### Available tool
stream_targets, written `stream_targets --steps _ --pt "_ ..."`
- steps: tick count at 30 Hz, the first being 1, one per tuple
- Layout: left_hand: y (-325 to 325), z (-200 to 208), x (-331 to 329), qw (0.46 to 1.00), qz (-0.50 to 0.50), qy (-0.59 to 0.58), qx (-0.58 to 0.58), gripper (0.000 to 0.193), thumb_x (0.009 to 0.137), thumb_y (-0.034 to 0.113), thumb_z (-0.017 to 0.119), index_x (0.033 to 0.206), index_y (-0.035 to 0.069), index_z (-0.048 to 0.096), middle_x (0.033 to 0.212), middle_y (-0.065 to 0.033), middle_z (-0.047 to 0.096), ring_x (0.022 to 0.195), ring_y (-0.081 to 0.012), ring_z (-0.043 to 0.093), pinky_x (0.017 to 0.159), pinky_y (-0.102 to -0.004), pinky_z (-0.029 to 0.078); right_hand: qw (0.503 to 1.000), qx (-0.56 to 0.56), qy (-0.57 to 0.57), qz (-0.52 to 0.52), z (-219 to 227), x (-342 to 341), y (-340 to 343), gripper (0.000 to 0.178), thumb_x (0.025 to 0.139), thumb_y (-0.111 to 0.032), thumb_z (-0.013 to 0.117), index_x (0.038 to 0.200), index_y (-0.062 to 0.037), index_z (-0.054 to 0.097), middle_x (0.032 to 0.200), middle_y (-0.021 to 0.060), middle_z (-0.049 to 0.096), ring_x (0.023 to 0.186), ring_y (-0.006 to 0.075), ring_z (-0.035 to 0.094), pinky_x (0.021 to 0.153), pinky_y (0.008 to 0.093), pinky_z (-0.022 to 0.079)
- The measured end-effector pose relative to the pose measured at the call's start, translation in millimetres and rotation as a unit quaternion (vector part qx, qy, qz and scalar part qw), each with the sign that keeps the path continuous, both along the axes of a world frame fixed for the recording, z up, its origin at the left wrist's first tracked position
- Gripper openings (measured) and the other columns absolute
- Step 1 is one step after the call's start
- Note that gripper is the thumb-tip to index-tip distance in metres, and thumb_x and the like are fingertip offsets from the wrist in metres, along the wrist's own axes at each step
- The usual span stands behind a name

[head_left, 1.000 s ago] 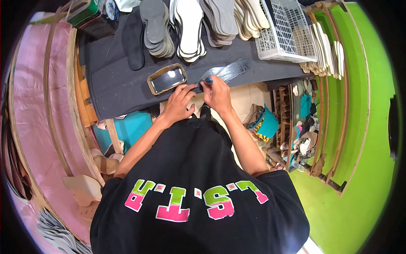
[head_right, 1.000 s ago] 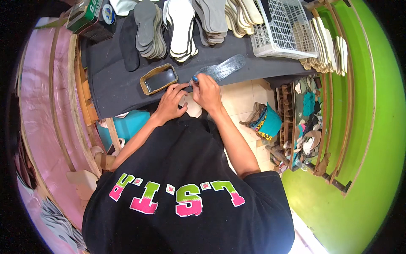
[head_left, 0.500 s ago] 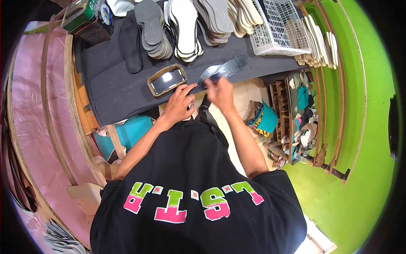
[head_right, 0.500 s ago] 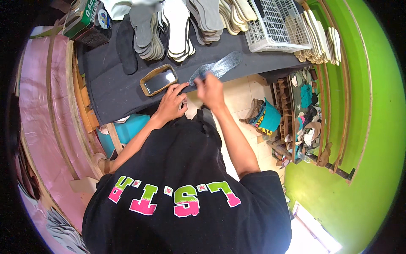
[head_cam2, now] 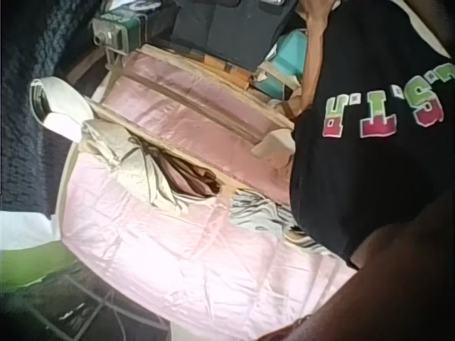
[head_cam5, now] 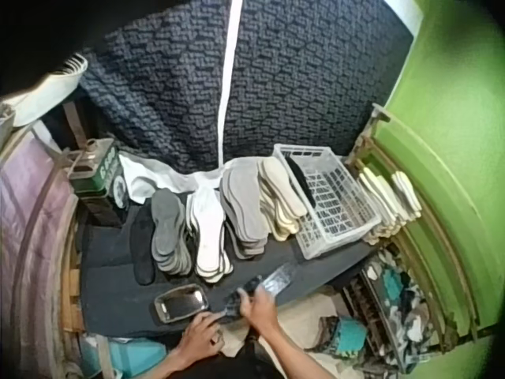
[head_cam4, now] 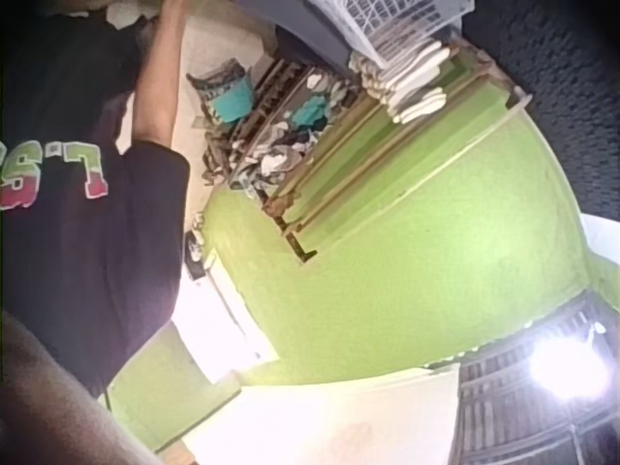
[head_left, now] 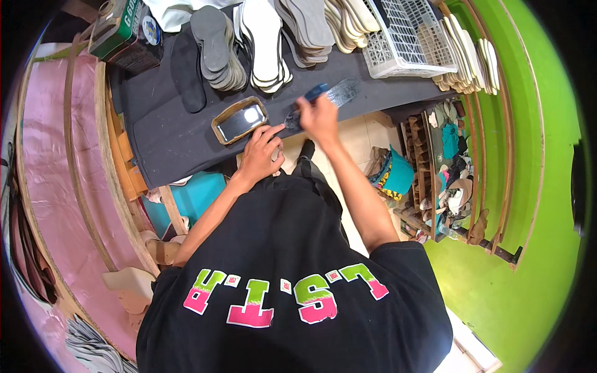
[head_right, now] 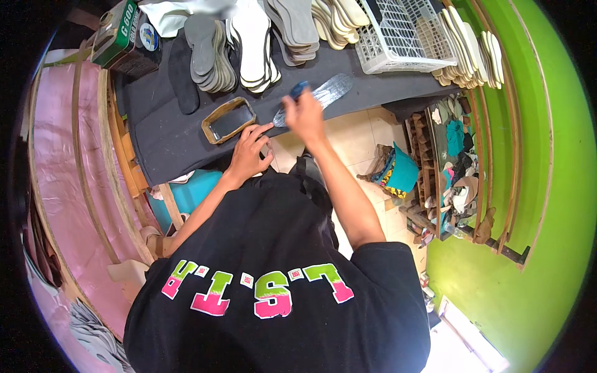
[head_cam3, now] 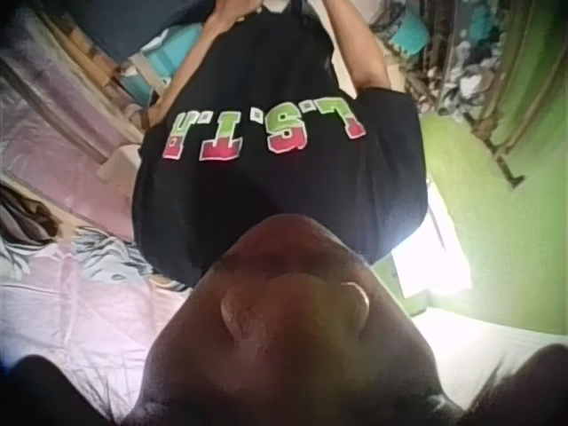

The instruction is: Apply industrial adhesive to shoe insoles and soles using a manual brush.

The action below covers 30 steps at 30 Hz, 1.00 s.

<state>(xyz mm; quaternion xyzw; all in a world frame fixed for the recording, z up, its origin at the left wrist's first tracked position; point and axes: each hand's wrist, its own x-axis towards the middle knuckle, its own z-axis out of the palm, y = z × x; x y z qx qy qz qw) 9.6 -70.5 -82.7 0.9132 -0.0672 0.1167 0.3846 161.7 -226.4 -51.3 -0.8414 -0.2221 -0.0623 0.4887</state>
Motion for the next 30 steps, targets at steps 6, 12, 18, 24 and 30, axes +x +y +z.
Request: stream_targets --steps 6,12,18,24,30 --pt "-6.8 2.3 1.8 0.999 0.032 -0.013 -0.011 0.018 0.076 0.006 0.076 0.090 0.004 0.066 0.142 -0.0073 0.067 0.126 -0.0369 0.058 0.106 -0.0483 0.052 0.987 -0.035 -0.053 -0.148 4.4 74.7 -79.4 0.016 0.093 -0.006 0.074 0.096 -0.0015 0.059 0.085 0.0212 0.067 0.081 0.0464 0.066 0.070 0.0526 0.051" --pt "-24.5 1.3 9.9 0.991 0.131 -0.028 0.004 0.016 0.077 0.005 0.076 0.091 0.004 0.069 0.127 -0.0075 0.072 0.117 -0.0351 0.062 0.100 -0.0463 0.053 0.980 -0.020 -0.129 0.153 8.6 -15.4 -27.2 0.017 0.092 -0.010 0.079 0.094 -0.0030 0.064 0.080 0.0175 0.068 0.069 0.0367 0.068 0.066 0.0468 0.054" --pt "-42.9 8.9 11.3 0.985 0.170 -0.030 0.023 0.019 0.075 0.001 0.076 0.092 0.003 0.069 0.125 -0.0087 0.072 0.115 -0.0357 0.061 0.101 -0.0467 0.051 0.999 0.000 0.031 -0.032 15.1 103.1 -96.1 0.015 0.094 -0.007 0.071 0.094 0.0014 0.059 0.080 0.0216 0.068 0.067 0.0440 0.065 0.061 0.0531 0.051" --pt "-63.8 3.6 17.0 0.970 0.236 -0.024 0.053 0.017 0.076 0.003 0.077 0.091 0.004 0.070 0.124 -0.0088 0.072 0.116 -0.0375 0.061 0.103 -0.0477 0.051 0.979 -0.072 -0.136 0.137 3.2 59.0 -70.1 0.020 0.083 -0.002 0.072 0.099 -0.0042 0.060 0.089 0.0180 0.065 0.082 0.0414 0.065 0.072 0.0508 0.053" --pt "-84.2 1.0 18.1 0.948 0.309 -0.033 0.072 0.016 0.075 0.003 0.076 0.090 0.004 0.070 0.122 -0.0104 0.072 0.117 -0.0383 0.061 0.103 -0.0490 0.050 0.990 -0.018 0.058 0.130 -9.9 77.3 -82.3 0.022 0.096 -0.017 0.072 0.094 0.0012 0.059 0.078 0.0255 0.066 0.075 0.0477 0.068 0.066 0.0565 0.052"
